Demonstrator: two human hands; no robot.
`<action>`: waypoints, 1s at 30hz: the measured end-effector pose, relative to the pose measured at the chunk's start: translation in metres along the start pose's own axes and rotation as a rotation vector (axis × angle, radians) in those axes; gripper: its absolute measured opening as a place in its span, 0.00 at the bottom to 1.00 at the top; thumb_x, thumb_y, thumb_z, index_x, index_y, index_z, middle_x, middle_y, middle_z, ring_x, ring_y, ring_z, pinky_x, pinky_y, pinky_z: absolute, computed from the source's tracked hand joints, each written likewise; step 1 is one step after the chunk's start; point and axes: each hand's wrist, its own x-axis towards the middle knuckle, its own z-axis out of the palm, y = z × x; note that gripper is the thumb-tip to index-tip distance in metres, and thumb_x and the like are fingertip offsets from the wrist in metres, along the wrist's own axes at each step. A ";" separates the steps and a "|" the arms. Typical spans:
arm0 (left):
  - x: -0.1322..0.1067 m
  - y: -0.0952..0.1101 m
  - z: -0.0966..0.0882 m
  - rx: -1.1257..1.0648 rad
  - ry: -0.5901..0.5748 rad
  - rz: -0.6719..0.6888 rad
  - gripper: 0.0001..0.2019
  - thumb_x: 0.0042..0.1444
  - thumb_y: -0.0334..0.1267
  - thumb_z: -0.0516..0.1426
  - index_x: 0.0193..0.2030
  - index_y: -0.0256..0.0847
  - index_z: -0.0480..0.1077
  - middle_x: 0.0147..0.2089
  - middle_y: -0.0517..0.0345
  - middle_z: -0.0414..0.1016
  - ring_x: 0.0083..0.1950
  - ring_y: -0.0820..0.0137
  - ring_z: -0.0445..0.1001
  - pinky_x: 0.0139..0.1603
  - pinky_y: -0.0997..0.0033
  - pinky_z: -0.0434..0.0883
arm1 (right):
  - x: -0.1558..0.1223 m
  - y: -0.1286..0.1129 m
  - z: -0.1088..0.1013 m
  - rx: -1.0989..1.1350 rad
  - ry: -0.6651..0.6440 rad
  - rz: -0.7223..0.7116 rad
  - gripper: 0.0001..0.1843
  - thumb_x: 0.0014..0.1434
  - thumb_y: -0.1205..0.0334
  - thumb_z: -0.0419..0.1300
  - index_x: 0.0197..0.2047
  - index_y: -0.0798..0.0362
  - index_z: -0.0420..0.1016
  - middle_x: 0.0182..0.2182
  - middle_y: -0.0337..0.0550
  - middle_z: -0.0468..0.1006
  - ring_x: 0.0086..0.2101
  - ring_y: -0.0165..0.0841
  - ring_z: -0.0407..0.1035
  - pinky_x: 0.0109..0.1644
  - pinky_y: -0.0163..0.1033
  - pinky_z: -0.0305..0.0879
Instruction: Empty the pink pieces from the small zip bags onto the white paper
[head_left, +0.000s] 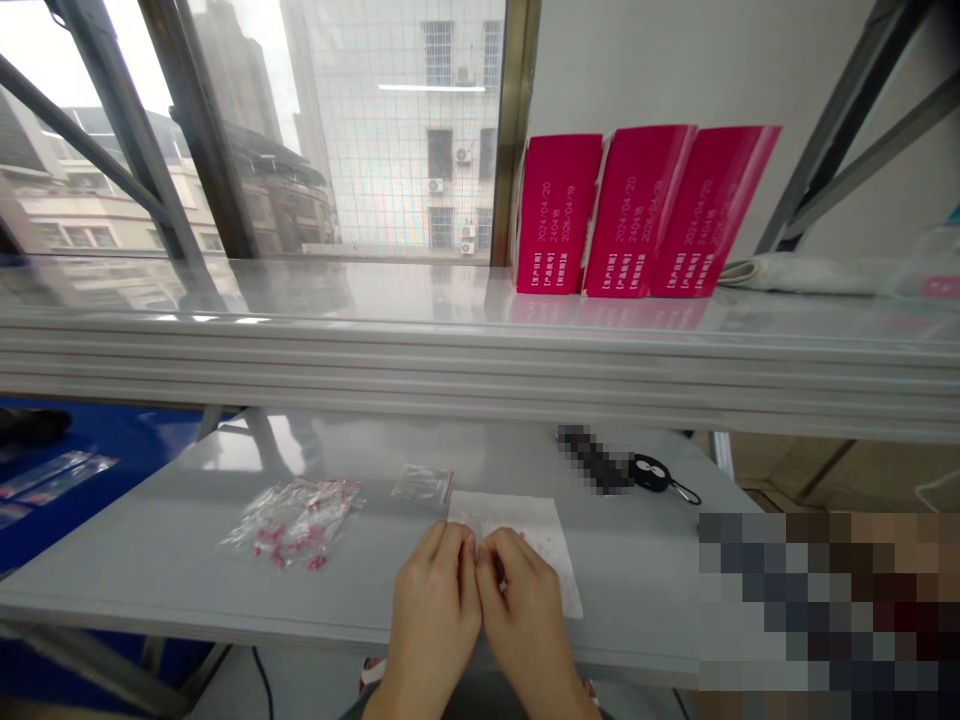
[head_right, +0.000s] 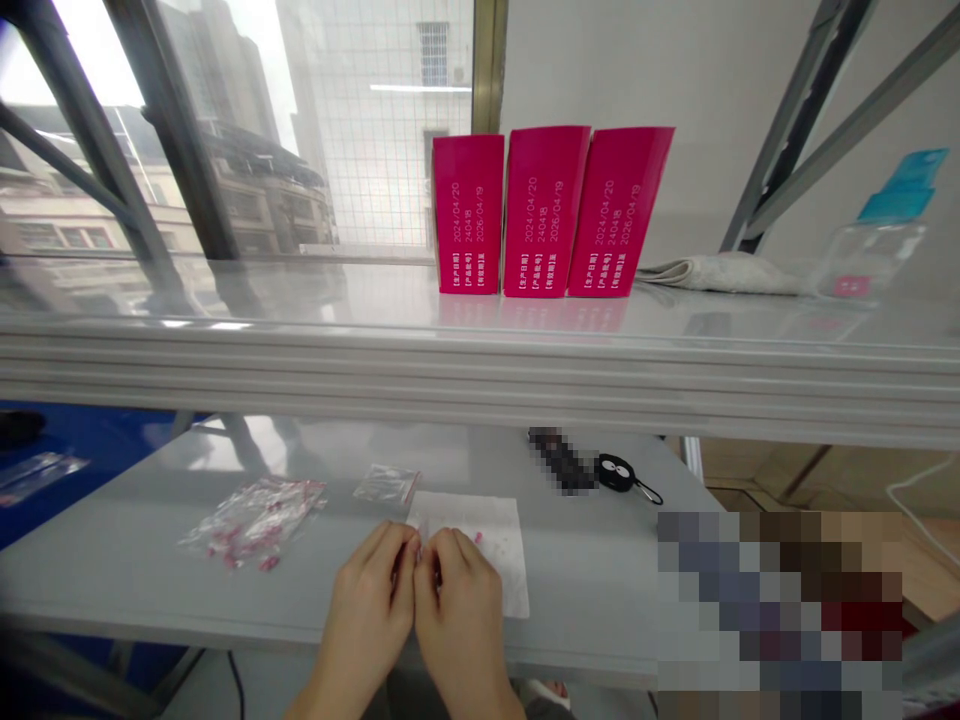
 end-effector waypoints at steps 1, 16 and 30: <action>0.000 0.000 0.000 0.005 -0.001 0.000 0.11 0.68 0.31 0.48 0.36 0.43 0.68 0.33 0.54 0.70 0.35 0.61 0.71 0.37 0.64 0.65 | 0.000 0.000 0.000 -0.009 -0.001 -0.004 0.13 0.68 0.65 0.50 0.29 0.49 0.61 0.25 0.38 0.71 0.28 0.35 0.67 0.33 0.37 0.54; -0.001 0.000 0.003 0.096 0.025 -0.041 0.10 0.64 0.28 0.50 0.33 0.44 0.66 0.32 0.55 0.69 0.34 0.61 0.70 0.36 0.64 0.63 | -0.002 0.000 0.002 -0.107 0.027 -0.081 0.14 0.69 0.67 0.49 0.30 0.49 0.62 0.25 0.39 0.70 0.27 0.35 0.67 0.33 0.39 0.53; 0.001 0.004 0.000 0.061 0.029 -0.076 0.11 0.66 0.30 0.48 0.33 0.44 0.65 0.32 0.55 0.70 0.35 0.61 0.71 0.37 0.63 0.65 | 0.002 0.005 -0.001 -0.099 0.052 -0.064 0.10 0.67 0.67 0.51 0.33 0.48 0.60 0.24 0.35 0.69 0.24 0.34 0.68 0.30 0.36 0.57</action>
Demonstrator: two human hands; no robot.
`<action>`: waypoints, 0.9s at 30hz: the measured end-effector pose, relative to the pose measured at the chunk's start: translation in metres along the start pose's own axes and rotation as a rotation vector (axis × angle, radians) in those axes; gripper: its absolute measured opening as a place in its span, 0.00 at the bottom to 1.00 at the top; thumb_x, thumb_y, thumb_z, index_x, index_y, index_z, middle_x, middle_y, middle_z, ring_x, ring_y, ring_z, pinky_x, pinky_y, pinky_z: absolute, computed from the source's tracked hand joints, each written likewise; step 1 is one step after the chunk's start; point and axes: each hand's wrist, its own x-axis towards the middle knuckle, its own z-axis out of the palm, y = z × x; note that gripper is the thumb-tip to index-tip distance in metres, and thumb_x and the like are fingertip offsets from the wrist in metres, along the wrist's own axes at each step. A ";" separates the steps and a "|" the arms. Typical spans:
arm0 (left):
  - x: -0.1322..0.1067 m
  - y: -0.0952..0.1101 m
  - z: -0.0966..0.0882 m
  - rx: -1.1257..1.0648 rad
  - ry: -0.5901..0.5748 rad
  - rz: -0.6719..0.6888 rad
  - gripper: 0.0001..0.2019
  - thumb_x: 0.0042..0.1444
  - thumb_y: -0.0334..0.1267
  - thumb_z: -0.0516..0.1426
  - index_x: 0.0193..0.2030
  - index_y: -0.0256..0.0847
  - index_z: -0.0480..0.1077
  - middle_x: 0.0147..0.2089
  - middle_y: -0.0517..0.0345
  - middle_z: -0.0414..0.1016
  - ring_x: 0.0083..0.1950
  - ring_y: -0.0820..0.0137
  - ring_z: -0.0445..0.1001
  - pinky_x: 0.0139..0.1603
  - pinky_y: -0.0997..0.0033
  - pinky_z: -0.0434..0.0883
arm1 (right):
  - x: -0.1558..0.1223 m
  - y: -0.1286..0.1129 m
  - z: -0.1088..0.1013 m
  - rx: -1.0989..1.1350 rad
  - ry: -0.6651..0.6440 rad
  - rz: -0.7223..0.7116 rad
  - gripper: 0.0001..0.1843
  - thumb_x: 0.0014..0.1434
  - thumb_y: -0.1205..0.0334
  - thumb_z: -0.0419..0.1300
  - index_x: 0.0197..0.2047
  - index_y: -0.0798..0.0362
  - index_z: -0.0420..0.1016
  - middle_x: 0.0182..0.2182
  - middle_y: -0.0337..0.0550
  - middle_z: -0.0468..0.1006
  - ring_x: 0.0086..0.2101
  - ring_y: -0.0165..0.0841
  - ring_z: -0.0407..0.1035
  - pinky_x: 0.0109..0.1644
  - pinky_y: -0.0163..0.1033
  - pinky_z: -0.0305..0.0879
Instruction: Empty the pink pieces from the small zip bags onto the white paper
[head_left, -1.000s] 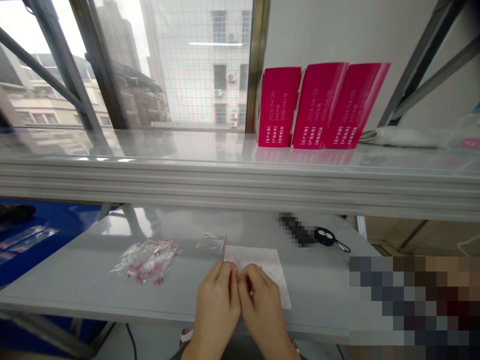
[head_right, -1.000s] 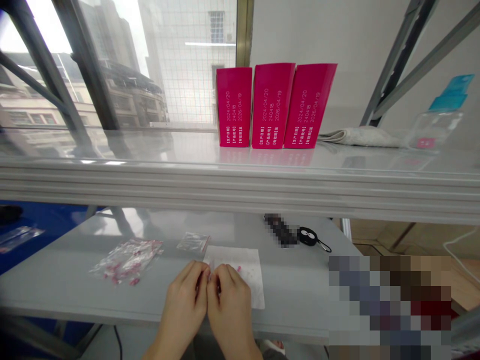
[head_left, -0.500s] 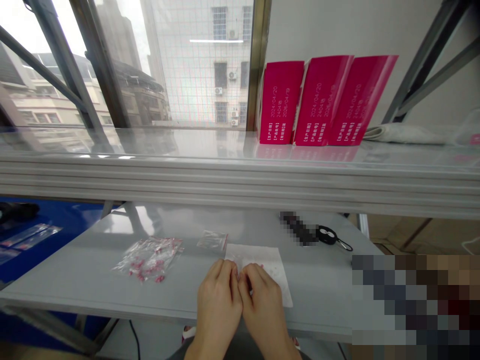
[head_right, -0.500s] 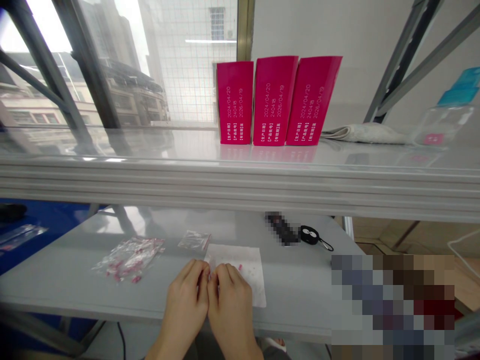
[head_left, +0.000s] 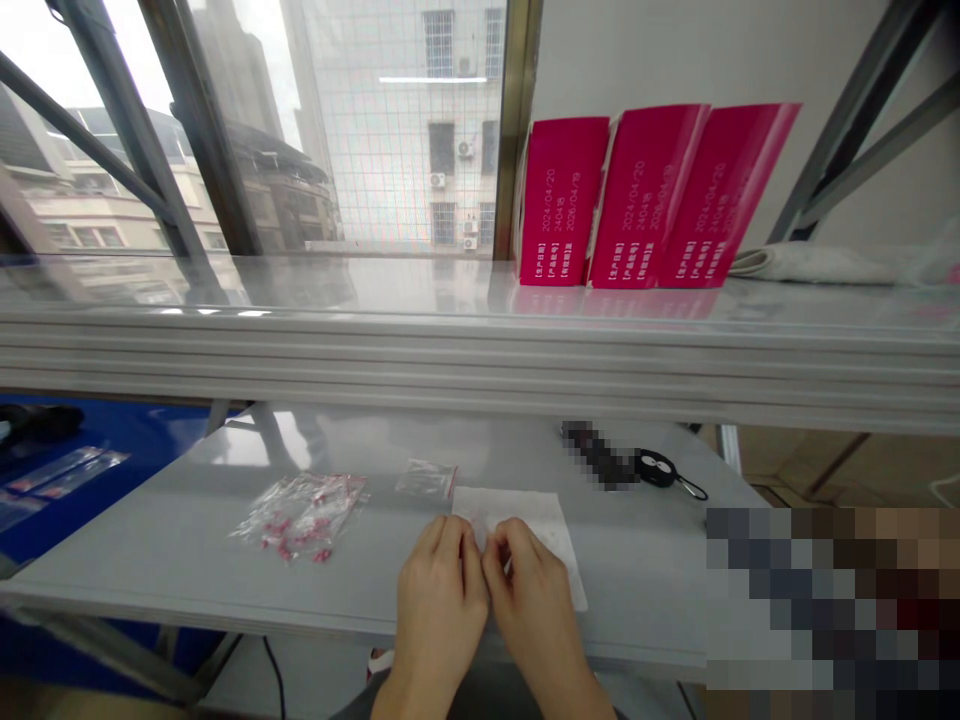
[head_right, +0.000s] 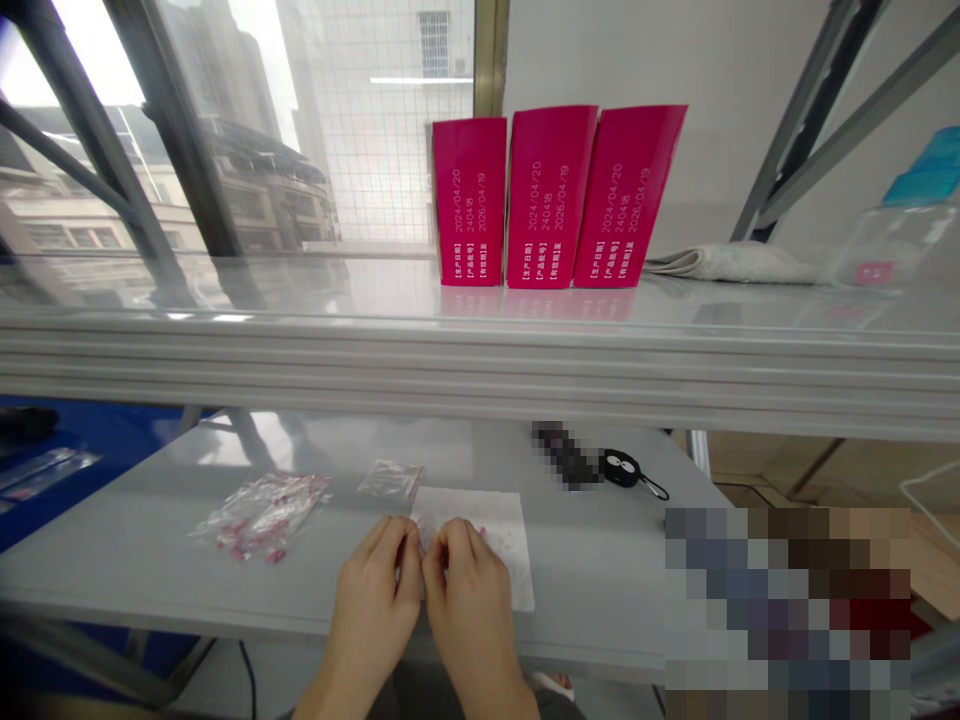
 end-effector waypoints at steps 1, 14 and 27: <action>0.001 0.000 -0.001 -0.003 -0.002 0.000 0.11 0.66 0.30 0.48 0.33 0.44 0.65 0.32 0.55 0.70 0.36 0.61 0.72 0.37 0.63 0.65 | 0.000 0.001 -0.002 0.019 -0.020 -0.003 0.09 0.67 0.68 0.51 0.34 0.48 0.61 0.24 0.35 0.70 0.25 0.34 0.69 0.30 0.36 0.58; 0.003 0.008 -0.019 -0.271 -0.112 0.083 0.12 0.69 0.35 0.48 0.33 0.43 0.65 0.33 0.56 0.71 0.36 0.65 0.71 0.37 0.69 0.64 | 0.010 -0.008 -0.027 0.296 -0.277 -0.018 0.14 0.63 0.75 0.52 0.41 0.50 0.76 0.36 0.42 0.76 0.36 0.35 0.71 0.40 0.37 0.64; -0.001 0.022 0.002 -1.187 -0.192 -0.493 0.18 0.63 0.53 0.59 0.35 0.38 0.75 0.35 0.54 0.75 0.37 0.66 0.71 0.42 0.70 0.69 | 0.017 0.007 -0.031 1.166 -0.077 0.560 0.14 0.59 0.55 0.66 0.45 0.53 0.83 0.27 0.38 0.70 0.26 0.29 0.56 0.29 0.34 0.54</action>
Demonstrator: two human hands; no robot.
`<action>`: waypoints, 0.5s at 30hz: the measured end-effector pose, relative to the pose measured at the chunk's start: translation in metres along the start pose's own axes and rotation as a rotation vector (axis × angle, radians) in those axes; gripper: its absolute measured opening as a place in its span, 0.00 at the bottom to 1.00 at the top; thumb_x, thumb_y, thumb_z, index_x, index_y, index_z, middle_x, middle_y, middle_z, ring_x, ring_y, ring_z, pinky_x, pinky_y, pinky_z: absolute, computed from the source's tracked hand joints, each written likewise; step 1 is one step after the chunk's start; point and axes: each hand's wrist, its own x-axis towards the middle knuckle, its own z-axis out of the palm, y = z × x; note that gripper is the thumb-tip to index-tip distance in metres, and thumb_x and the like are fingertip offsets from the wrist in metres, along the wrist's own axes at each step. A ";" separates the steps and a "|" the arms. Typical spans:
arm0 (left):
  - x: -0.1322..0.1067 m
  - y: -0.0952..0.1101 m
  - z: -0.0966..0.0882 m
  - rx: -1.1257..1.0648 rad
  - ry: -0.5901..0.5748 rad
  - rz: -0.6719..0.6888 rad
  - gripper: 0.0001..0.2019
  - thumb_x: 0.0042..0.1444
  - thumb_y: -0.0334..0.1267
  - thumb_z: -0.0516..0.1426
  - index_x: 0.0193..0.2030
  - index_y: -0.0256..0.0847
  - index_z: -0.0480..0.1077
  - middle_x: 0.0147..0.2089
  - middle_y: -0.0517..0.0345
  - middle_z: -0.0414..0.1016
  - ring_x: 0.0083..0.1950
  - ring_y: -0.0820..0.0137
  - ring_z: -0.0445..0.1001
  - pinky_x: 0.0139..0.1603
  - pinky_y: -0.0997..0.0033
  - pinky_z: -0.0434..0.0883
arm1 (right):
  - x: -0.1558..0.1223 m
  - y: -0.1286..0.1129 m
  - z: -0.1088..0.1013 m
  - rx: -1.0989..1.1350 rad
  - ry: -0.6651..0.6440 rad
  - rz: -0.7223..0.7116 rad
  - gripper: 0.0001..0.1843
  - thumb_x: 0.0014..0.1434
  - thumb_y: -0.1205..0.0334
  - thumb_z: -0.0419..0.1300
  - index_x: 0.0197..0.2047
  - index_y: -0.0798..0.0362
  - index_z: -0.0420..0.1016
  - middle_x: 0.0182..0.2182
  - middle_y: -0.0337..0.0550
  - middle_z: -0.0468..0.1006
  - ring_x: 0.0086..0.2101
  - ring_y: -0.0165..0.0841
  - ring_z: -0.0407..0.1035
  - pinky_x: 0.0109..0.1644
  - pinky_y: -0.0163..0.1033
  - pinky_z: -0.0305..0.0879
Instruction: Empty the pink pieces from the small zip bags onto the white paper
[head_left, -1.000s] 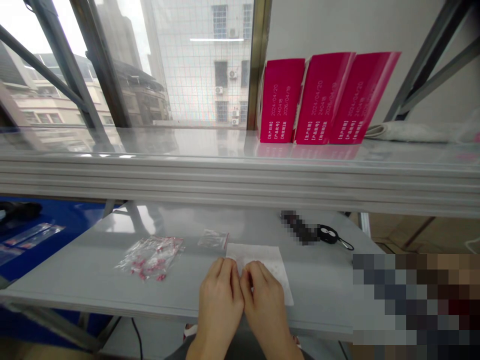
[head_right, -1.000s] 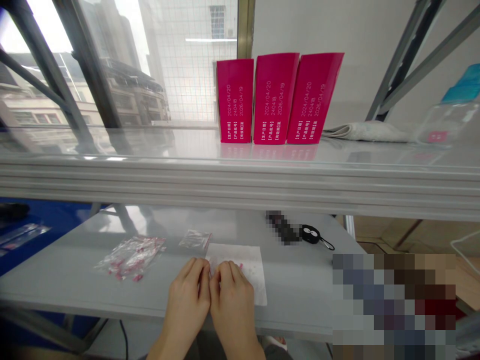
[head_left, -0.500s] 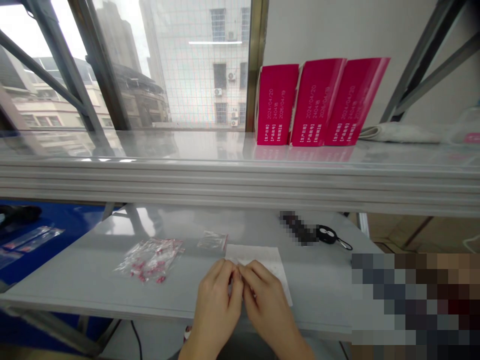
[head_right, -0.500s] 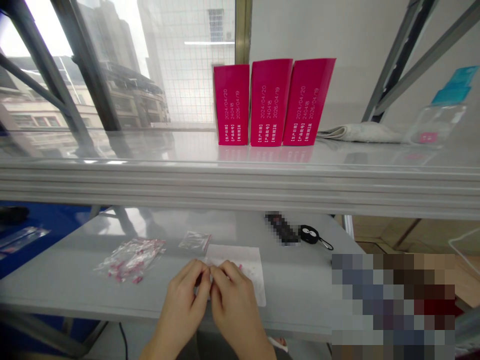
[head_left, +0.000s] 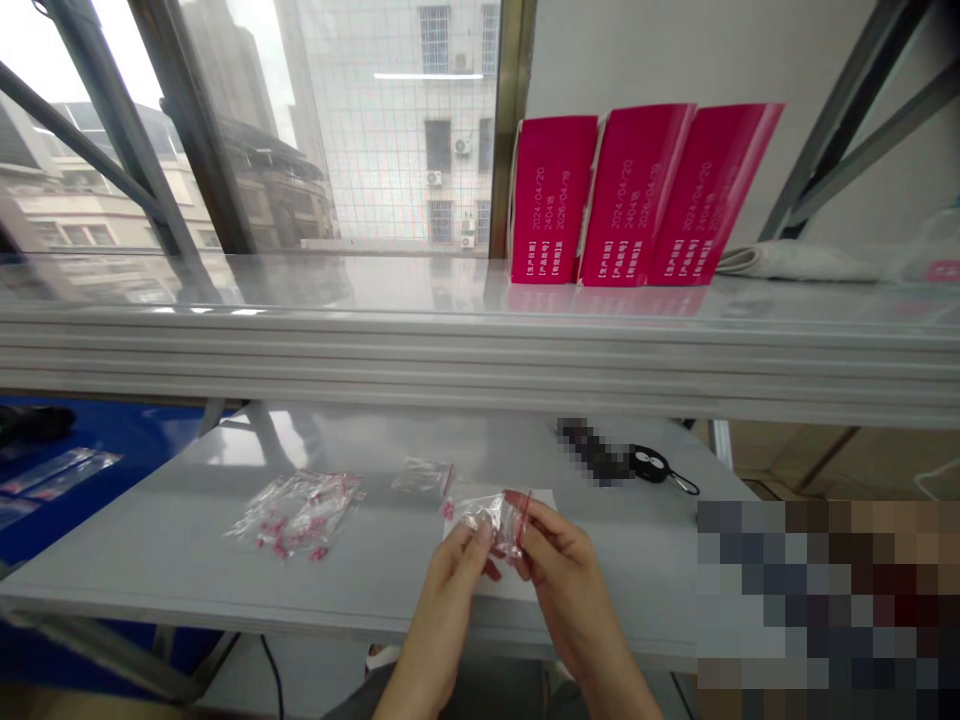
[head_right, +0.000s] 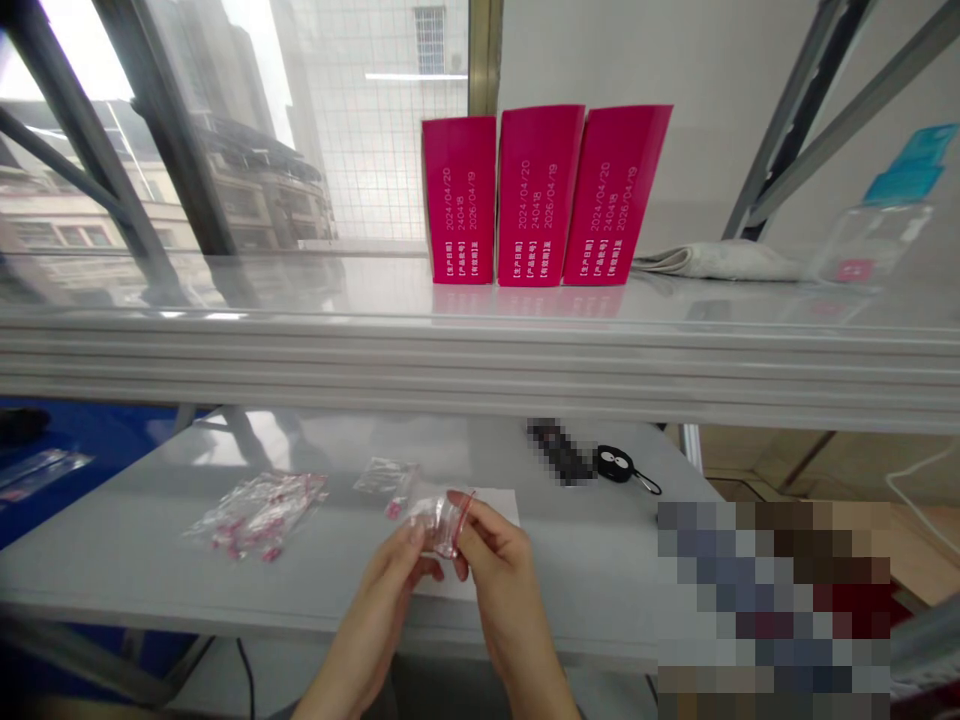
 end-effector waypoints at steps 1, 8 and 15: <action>0.001 -0.001 0.003 -0.141 0.034 -0.002 0.17 0.62 0.52 0.60 0.39 0.37 0.77 0.40 0.51 0.77 0.42 0.64 0.73 0.46 0.68 0.70 | -0.002 -0.001 0.005 0.008 -0.030 0.015 0.13 0.60 0.56 0.65 0.45 0.53 0.83 0.27 0.38 0.70 0.25 0.28 0.55 0.28 0.34 0.52; 0.012 0.009 0.002 -0.742 0.407 -0.264 0.14 0.67 0.43 0.55 0.50 0.35 0.75 0.44 0.44 0.81 0.39 0.64 0.81 0.41 0.65 0.77 | -0.012 0.012 0.037 -0.040 -0.188 0.147 0.11 0.60 0.60 0.60 0.42 0.54 0.83 0.24 0.34 0.66 0.23 0.26 0.51 0.26 0.33 0.47; 0.015 0.010 -0.005 -0.863 0.487 -0.238 0.10 0.65 0.42 0.57 0.46 0.39 0.74 0.37 0.51 0.80 0.35 0.66 0.81 0.39 0.66 0.78 | -0.009 0.020 0.042 -0.127 -0.169 0.146 0.11 0.59 0.62 0.58 0.40 0.52 0.82 0.26 0.37 0.72 0.25 0.29 0.61 0.28 0.33 0.55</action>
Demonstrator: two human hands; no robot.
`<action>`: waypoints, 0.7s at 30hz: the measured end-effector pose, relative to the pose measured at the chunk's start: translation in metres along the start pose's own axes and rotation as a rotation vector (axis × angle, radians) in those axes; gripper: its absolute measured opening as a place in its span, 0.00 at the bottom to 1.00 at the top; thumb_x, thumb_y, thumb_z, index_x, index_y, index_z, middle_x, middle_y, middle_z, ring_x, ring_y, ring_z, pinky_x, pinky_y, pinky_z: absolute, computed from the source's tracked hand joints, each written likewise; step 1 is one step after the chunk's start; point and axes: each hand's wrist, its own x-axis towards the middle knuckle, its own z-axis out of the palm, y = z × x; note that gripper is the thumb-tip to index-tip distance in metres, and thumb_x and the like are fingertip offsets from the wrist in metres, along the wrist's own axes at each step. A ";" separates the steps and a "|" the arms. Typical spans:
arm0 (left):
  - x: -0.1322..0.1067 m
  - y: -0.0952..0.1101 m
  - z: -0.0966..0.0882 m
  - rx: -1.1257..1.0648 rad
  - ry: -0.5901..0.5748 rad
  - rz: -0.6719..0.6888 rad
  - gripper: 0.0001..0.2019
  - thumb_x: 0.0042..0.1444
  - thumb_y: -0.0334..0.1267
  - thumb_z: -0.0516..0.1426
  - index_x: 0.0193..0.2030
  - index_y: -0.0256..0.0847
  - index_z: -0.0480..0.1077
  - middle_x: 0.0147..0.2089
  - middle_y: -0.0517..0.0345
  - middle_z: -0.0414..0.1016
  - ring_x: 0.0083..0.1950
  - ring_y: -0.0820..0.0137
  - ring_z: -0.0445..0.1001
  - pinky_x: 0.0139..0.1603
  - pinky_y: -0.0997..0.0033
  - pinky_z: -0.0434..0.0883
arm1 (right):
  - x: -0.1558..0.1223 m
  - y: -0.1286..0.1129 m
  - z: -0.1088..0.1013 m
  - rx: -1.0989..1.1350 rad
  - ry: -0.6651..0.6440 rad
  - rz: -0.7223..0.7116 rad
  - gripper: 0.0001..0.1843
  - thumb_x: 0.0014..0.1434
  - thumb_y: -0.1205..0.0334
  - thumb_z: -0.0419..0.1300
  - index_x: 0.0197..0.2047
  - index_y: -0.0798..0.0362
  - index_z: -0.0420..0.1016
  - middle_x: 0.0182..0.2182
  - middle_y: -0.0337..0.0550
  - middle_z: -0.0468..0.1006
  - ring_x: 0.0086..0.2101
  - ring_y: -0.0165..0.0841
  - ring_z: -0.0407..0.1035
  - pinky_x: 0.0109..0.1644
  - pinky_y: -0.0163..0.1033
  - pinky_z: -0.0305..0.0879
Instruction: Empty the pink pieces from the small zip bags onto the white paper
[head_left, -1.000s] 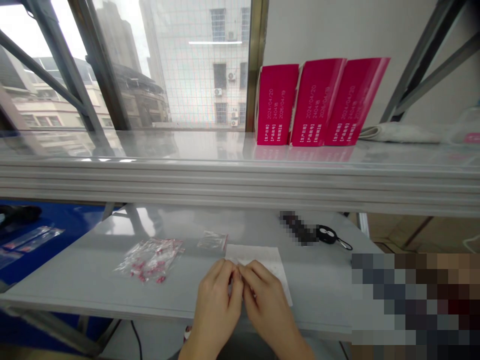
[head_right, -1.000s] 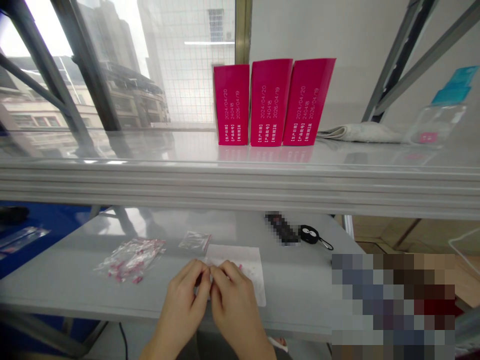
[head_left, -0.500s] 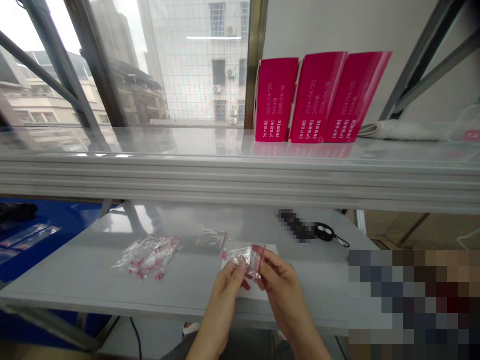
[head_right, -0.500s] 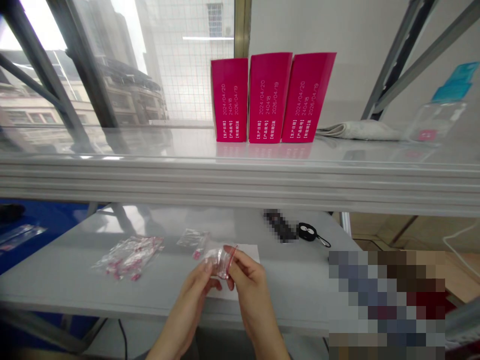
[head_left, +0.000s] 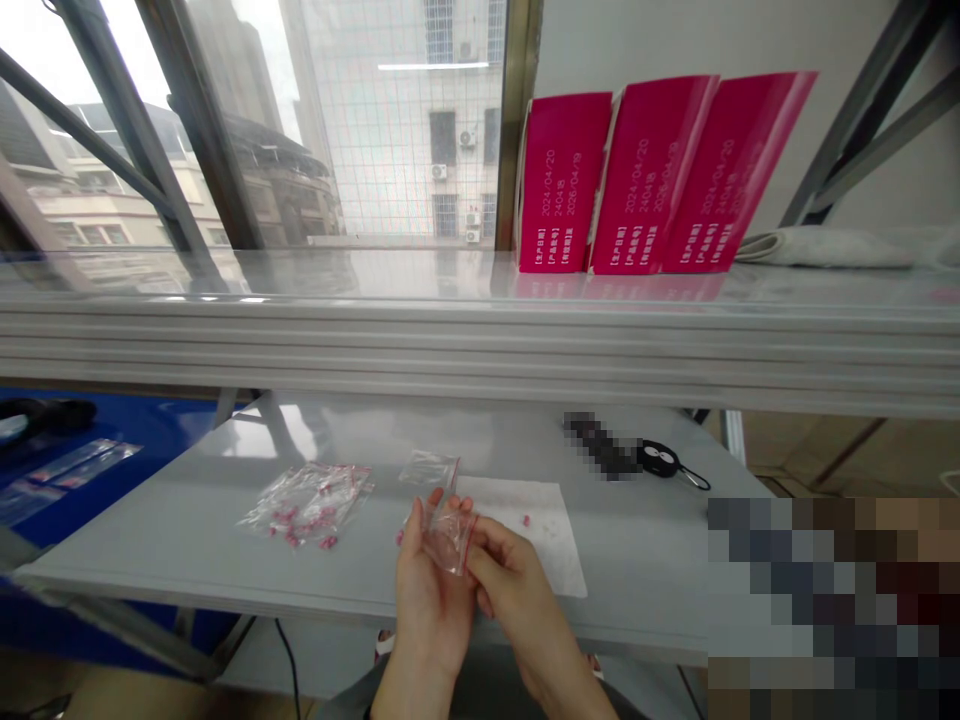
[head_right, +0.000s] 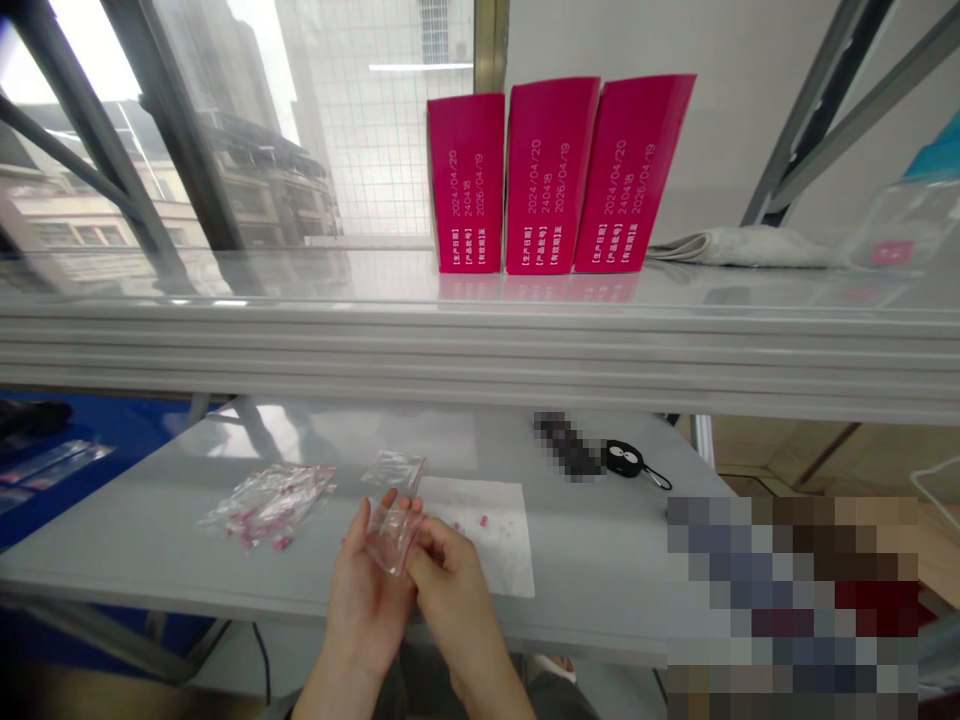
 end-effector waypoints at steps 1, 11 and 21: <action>0.000 0.000 0.000 -0.020 -0.001 -0.004 0.09 0.66 0.41 0.56 0.45 0.40 0.74 0.36 0.52 0.79 0.35 0.66 0.81 0.39 0.66 0.78 | 0.000 0.000 -0.001 -0.043 0.001 -0.029 0.11 0.58 0.64 0.58 0.39 0.52 0.82 0.27 0.37 0.73 0.28 0.31 0.64 0.31 0.34 0.58; -0.005 0.013 0.008 -0.079 -0.061 0.055 0.07 0.67 0.38 0.54 0.47 0.41 0.72 0.36 0.55 0.76 0.36 0.67 0.80 0.42 0.65 0.79 | -0.003 0.016 -0.005 -0.198 0.158 -0.260 0.08 0.57 0.65 0.60 0.37 0.49 0.81 0.35 0.40 0.74 0.37 0.35 0.70 0.42 0.37 0.67; -0.011 -0.012 0.005 0.044 -0.229 0.153 0.11 0.63 0.46 0.60 0.47 0.44 0.71 0.35 0.59 0.74 0.33 0.70 0.76 0.37 0.70 0.76 | 0.009 0.048 0.027 0.687 0.261 0.069 0.16 0.59 0.51 0.59 0.44 0.51 0.80 0.46 0.48 0.84 0.49 0.44 0.77 0.56 0.51 0.74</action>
